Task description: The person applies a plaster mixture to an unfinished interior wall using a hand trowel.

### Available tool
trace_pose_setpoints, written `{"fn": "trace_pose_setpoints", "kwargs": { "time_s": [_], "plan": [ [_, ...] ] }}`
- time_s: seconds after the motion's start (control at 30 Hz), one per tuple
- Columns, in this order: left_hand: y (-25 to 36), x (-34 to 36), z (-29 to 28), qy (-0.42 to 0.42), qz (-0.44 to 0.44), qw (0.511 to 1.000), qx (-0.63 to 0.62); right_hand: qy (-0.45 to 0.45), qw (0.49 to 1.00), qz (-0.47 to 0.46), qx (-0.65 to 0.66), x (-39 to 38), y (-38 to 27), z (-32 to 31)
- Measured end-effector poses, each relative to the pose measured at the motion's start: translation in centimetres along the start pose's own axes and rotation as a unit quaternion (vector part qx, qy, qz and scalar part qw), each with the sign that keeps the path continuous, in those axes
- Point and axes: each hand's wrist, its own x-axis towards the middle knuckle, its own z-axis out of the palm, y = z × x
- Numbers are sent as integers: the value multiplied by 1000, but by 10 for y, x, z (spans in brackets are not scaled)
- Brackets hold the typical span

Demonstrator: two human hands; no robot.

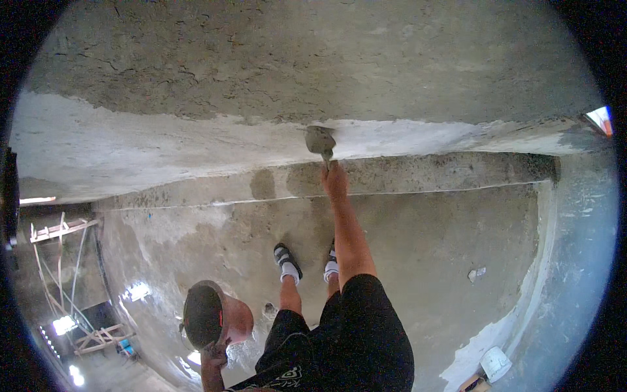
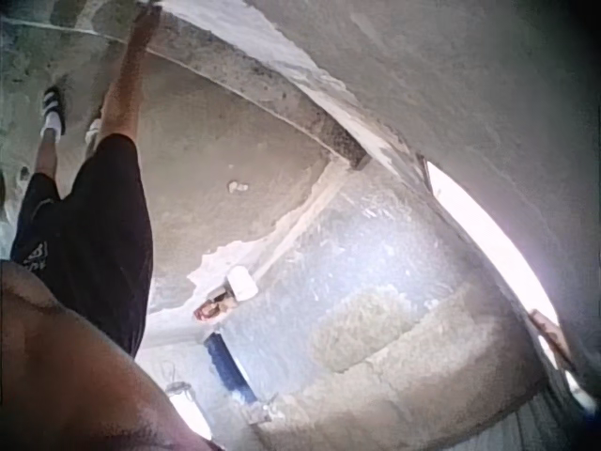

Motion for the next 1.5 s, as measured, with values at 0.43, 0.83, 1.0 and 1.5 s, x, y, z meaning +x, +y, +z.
{"fn": "trace_pose_setpoints", "kwargs": {
  "time_s": [0.43, 0.83, 1.0, 1.5],
  "plan": [
    [-16, 22, 69, 38, -21, 995, 95, 50, 995, -82, 41, 44, -46, -31],
    [-10, -7, 93, -49, 98, 982, 155, -474, 832, 199, -211, -324, 154, -173],
    [-5, 17, 117, -23, 108, 986, 124, -530, 778, 291, -169, -452, 146, -329],
    [21, 2, 247, -185, 155, 924, 298, -73, 745, 493, 443, -358, -33, -320]
  ]
}}
